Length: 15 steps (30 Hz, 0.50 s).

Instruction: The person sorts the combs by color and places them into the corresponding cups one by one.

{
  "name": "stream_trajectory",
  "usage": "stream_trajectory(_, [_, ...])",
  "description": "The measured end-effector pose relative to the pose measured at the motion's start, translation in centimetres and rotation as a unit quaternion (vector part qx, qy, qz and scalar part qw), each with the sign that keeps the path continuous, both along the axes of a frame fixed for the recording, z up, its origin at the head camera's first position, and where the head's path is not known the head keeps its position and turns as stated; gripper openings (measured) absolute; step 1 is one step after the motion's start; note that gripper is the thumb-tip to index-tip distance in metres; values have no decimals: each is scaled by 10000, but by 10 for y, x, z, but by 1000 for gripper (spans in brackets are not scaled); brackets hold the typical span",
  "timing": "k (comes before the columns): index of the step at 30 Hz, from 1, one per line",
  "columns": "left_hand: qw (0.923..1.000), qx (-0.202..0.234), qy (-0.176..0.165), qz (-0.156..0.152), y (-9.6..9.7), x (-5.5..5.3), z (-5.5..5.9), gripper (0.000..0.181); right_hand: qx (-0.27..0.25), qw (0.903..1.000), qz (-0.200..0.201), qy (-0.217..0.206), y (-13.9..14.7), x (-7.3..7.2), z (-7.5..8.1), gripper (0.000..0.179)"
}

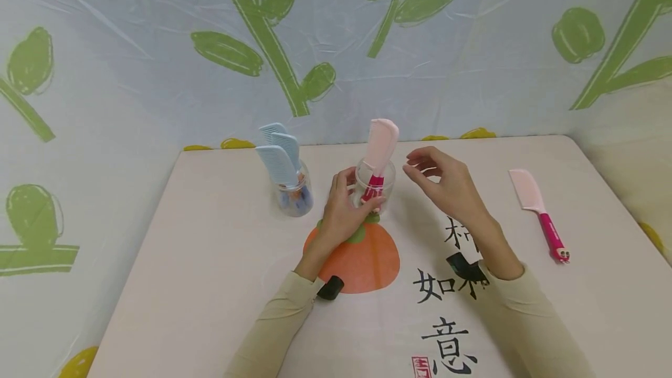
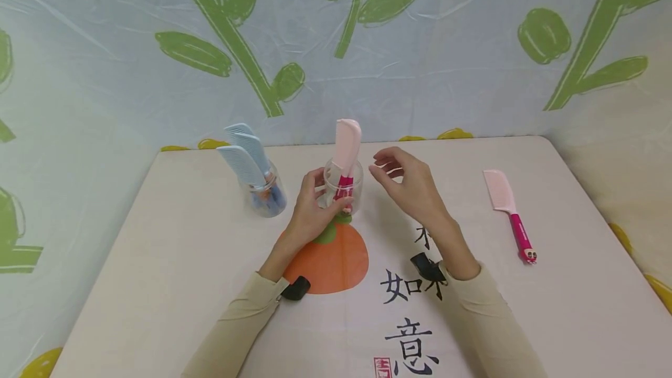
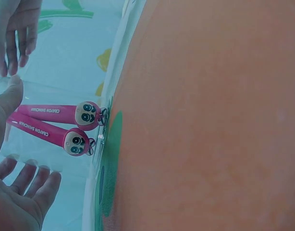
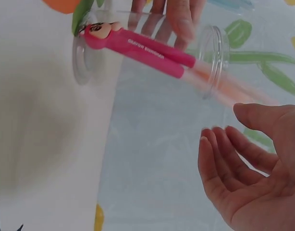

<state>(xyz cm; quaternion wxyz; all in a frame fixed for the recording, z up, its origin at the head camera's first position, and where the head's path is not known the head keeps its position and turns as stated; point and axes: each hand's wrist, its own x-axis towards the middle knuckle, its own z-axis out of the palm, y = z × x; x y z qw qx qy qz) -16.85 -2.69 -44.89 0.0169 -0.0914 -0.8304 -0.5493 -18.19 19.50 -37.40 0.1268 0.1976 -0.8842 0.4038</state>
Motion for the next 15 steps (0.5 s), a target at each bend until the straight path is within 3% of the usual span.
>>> stream_trajectory(15, [9998,99,195,-39,-1,1,-3,79,60,9978,-474,-455,45,14,-7,28])
